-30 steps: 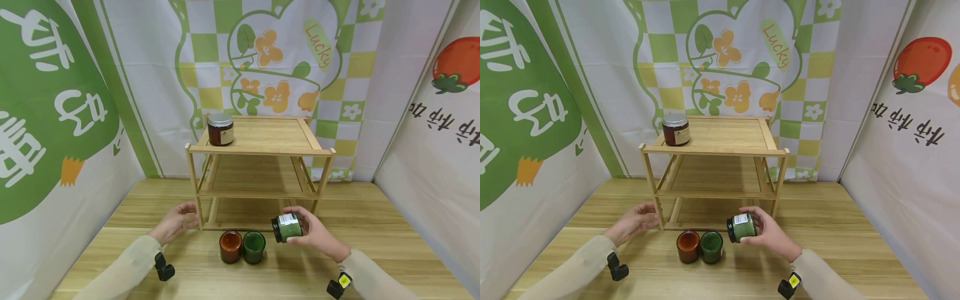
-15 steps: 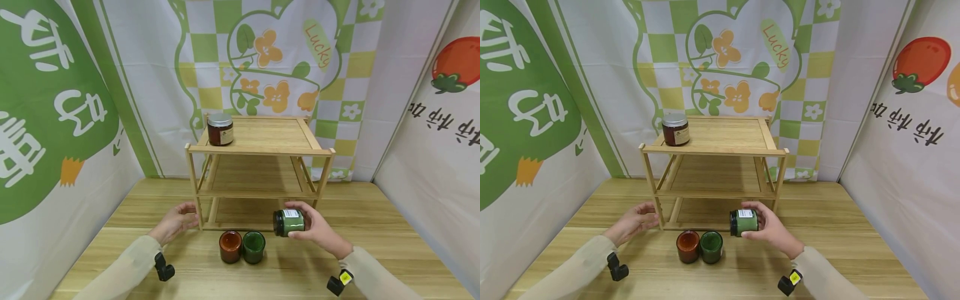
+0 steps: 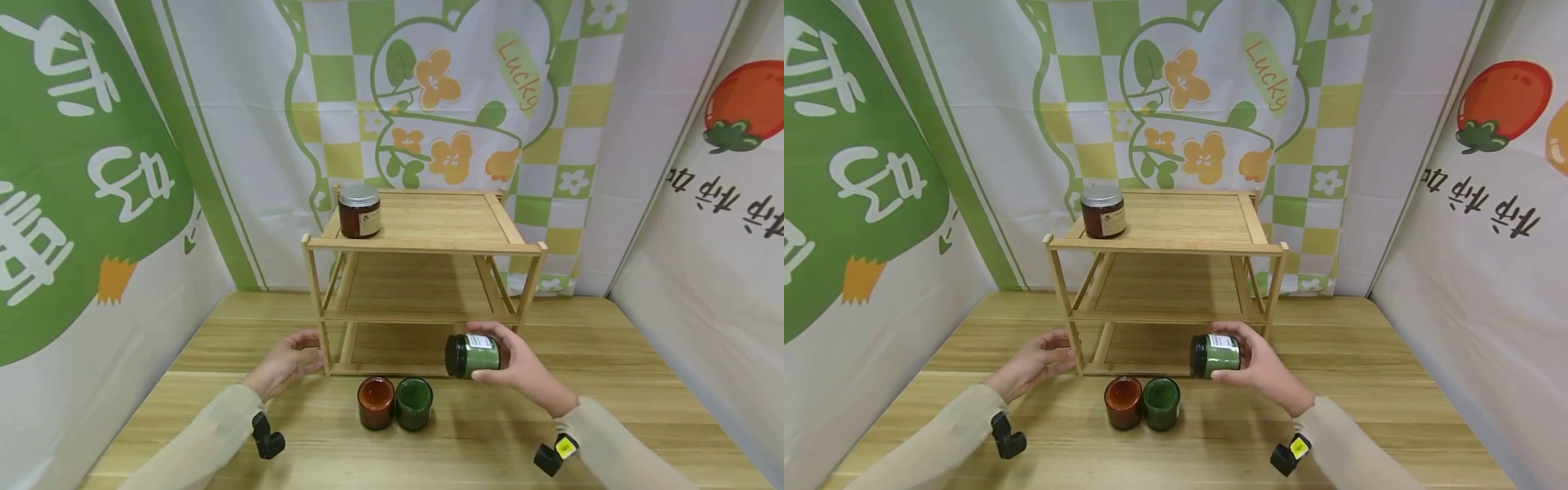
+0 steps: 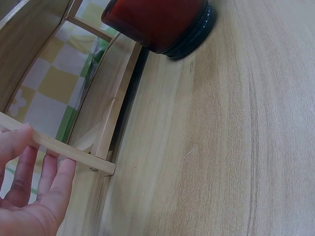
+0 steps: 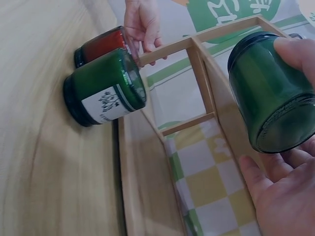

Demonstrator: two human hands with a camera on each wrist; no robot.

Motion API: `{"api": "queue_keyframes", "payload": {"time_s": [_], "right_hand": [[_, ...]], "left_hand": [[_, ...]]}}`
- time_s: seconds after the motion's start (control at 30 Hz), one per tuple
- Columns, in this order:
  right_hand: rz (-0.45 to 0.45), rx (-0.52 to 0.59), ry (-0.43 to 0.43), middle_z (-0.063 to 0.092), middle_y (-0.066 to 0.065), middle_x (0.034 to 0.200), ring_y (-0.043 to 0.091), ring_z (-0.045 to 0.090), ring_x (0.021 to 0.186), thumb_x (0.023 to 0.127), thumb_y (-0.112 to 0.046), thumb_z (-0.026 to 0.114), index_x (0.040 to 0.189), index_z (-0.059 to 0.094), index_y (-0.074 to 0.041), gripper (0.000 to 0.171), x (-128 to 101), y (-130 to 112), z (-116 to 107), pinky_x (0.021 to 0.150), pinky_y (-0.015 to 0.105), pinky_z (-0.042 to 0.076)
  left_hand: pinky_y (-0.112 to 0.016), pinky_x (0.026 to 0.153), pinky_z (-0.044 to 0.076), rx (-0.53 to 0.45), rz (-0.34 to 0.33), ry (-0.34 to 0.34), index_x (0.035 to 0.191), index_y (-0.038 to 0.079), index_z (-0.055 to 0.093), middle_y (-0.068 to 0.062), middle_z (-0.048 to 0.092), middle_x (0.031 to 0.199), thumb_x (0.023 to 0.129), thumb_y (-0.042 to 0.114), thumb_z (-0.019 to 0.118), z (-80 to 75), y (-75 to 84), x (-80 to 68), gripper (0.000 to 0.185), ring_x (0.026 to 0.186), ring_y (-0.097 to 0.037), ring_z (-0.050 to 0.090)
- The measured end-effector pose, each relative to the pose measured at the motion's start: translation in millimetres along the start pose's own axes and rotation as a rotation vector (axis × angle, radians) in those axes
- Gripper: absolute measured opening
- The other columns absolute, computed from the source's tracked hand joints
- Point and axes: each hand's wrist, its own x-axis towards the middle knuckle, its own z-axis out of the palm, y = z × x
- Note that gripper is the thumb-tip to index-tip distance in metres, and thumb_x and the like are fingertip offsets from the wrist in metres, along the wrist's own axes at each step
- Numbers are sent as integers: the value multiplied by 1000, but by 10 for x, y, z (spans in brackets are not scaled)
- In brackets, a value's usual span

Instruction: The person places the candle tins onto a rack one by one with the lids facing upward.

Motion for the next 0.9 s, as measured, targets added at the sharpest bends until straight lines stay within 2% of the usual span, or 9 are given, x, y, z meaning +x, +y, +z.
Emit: {"api": "queue_keyframes", "payload": {"time_s": [0.23,0.4,0.63,0.8,0.9], "right_hand": [[-20,-29,20,51,0,128,13,59,106,79,5,74,139,33,9,73,57,-114,-24,82,28,60],[-67,-27,25,52,-1,128,11,59,106,79,7,73,138,32,12,72,101,-216,-42,80,26,60],[-72,-29,49,54,-2,127,12,60,103,79,8,72,138,39,2,68,163,-336,-48,74,26,61],[-81,-52,52,54,-2,126,12,60,103,79,8,72,137,35,10,69,202,-393,-53,77,25,60],[-88,-56,49,54,-2,127,11,60,102,79,8,72,137,37,9,68,219,-418,-55,76,24,59]], "left_hand": [[-34,99,53,8,1,-8,135,-4,39,-9,48,121,93,-2,57,-6,1,0,46,104,-19,58],[-35,98,53,5,-3,5,135,-4,39,-9,48,122,93,-2,58,4,2,1,46,104,-18,58],[-35,98,54,2,-4,9,134,-3,40,-9,47,121,93,-2,59,4,2,1,45,104,-19,57],[-36,99,53,12,-4,10,134,-3,40,-10,47,122,93,-1,59,6,4,0,46,105,-19,57],[-35,99,53,17,-6,14,135,-3,39,-10,47,123,93,-1,60,9,4,1,47,105,-19,57]]}}
